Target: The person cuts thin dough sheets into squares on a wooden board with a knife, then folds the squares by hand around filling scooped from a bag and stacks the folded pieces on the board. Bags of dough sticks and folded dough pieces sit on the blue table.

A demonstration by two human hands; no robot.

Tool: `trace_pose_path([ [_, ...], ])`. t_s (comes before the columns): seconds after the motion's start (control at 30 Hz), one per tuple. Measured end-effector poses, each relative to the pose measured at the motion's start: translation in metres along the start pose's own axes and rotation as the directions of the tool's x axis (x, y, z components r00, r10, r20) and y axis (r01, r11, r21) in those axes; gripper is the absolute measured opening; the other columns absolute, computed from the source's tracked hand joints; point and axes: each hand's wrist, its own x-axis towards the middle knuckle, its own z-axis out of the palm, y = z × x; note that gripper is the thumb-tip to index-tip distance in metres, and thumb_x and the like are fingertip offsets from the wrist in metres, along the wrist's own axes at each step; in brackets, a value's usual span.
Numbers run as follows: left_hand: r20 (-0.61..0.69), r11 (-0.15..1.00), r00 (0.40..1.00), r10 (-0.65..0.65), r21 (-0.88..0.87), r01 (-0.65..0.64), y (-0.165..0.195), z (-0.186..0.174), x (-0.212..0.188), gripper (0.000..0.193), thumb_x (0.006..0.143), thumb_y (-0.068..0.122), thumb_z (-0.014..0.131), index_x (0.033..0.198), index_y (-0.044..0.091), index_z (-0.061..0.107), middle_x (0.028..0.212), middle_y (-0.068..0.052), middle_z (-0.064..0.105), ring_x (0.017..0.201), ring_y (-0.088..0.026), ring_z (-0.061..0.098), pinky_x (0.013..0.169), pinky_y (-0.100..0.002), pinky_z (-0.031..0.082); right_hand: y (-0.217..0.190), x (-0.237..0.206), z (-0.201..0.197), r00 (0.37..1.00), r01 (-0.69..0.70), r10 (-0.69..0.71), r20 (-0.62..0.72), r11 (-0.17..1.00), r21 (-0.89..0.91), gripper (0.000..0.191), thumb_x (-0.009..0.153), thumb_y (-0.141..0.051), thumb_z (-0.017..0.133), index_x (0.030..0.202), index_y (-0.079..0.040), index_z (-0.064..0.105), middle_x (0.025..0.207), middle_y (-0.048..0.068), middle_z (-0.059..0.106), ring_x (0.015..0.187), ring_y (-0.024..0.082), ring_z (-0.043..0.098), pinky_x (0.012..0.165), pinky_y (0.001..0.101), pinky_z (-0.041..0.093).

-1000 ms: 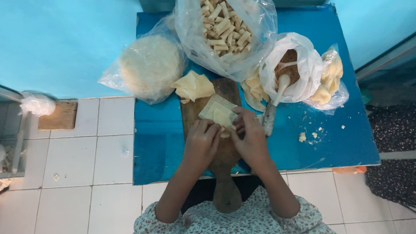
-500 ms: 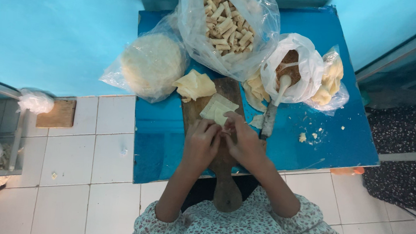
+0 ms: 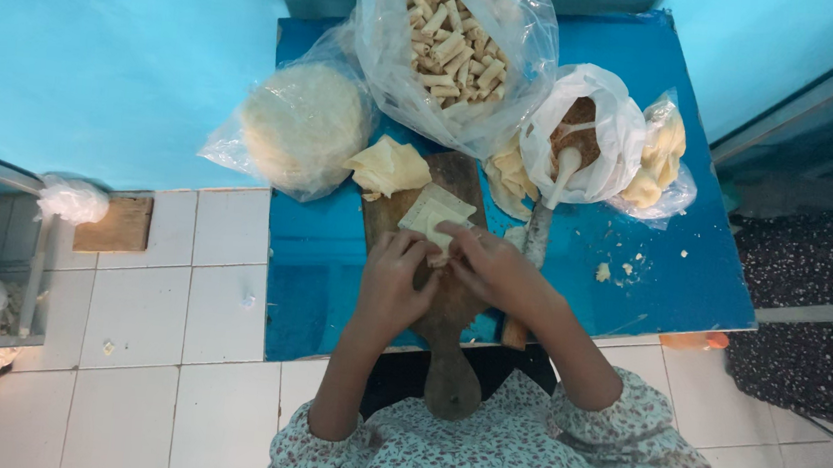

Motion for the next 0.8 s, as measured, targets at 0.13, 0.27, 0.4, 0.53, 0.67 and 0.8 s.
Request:
trace_pose_path([
  [0.13, 0.021, 1.000, 1.000, 0.020, 0.000, -0.020, -0.002, -0.001, 0.002, 0.022, 0.076, 0.006, 0.076, 0.097, 0.003, 0.069, 0.103, -0.013, 0.063, 0.100, -0.036, 0.059, 0.086, -0.047, 0.049, 0.008, 0.007, -0.003, 0.984, -0.180, 0.173, 0.050, 0.948, 0.261, 0.058, 0.085, -0.008, 0.073, 0.137, -0.007, 0.047, 0.091, 0.009, 0.071, 0.084, 0.026, 0.075, 0.076, 0.0359, 0.060],
  [0.27, -0.019, 0.999, 0.999, 0.036, 0.016, -0.035, -0.006, 0.007, 0.003, 0.011, 0.084, 0.002, 0.071, 0.095, 0.005, 0.069, 0.098, -0.011, 0.063, 0.097, -0.035, 0.060, 0.084, -0.047, 0.049, 0.008, 0.003, -0.006, 0.999, 0.038, -0.035, -0.028, 0.990, 0.138, 0.061, 0.081, -0.009, 0.077, 0.135, -0.006, 0.049, 0.095, 0.011, 0.070, 0.090, 0.030, 0.073, 0.081, 0.0385, 0.057],
  [0.4, -0.042, 0.998, 0.999, 0.026, -0.053, -0.029, -0.013, 0.012, 0.005, 0.008, 0.086, 0.000, 0.069, 0.093, 0.004, 0.070, 0.095, -0.012, 0.064, 0.094, -0.035, 0.060, 0.082, -0.046, 0.050, 0.009, 0.004, -0.005, 0.999, 0.029, -0.028, -0.020, 0.996, 0.085, 0.048, 0.090, -0.005, 0.073, 0.133, -0.009, 0.052, 0.100, 0.011, 0.070, 0.091, 0.029, 0.076, 0.080, 0.0380, 0.058],
  [0.53, 0.028, 0.997, 0.998, 0.052, -0.056, -0.050, -0.023, 0.008, 0.013, 0.014, 0.083, -0.002, 0.067, 0.095, 0.004, 0.070, 0.095, -0.014, 0.065, 0.097, -0.038, 0.060, 0.082, -0.047, 0.050, 0.014, 0.014, -0.007, 0.992, -0.120, 0.108, 0.068, 0.973, 0.195, 0.049, 0.092, -0.001, 0.068, 0.135, -0.008, 0.046, 0.095, 0.007, 0.073, 0.094, 0.029, 0.076, 0.080, 0.0391, 0.058],
  [0.67, 0.129, 0.999, 0.992, -0.001, -0.049, 0.007, -0.025, 0.004, 0.023, 0.009, 0.085, 0.001, 0.070, 0.093, 0.003, 0.066, 0.093, -0.012, 0.066, 0.096, -0.037, 0.061, 0.081, -0.048, 0.049, 0.014, 0.018, -0.005, 0.982, -0.184, 0.168, 0.086, 0.953, 0.239, 0.055, 0.088, 0.002, 0.066, 0.136, -0.009, 0.041, 0.092, 0.008, 0.070, 0.090, 0.027, 0.075, 0.079, 0.0396, 0.057],
  [0.8, 0.154, 0.999, 0.988, -0.004, -0.042, 0.011, -0.024, 0.001, 0.026, 0.010, 0.081, 0.003, 0.071, 0.090, 0.003, 0.065, 0.095, -0.015, 0.062, 0.095, -0.035, 0.061, 0.078, -0.046, 0.050, 0.017, 0.015, -0.001, 0.996, 0.062, -0.059, -0.069, 0.997, 0.044, 0.058, 0.082, 0.003, 0.071, 0.132, -0.008, 0.045, 0.095, 0.010, 0.069, 0.101, 0.033, 0.065, 0.089, 0.0459, 0.049],
])
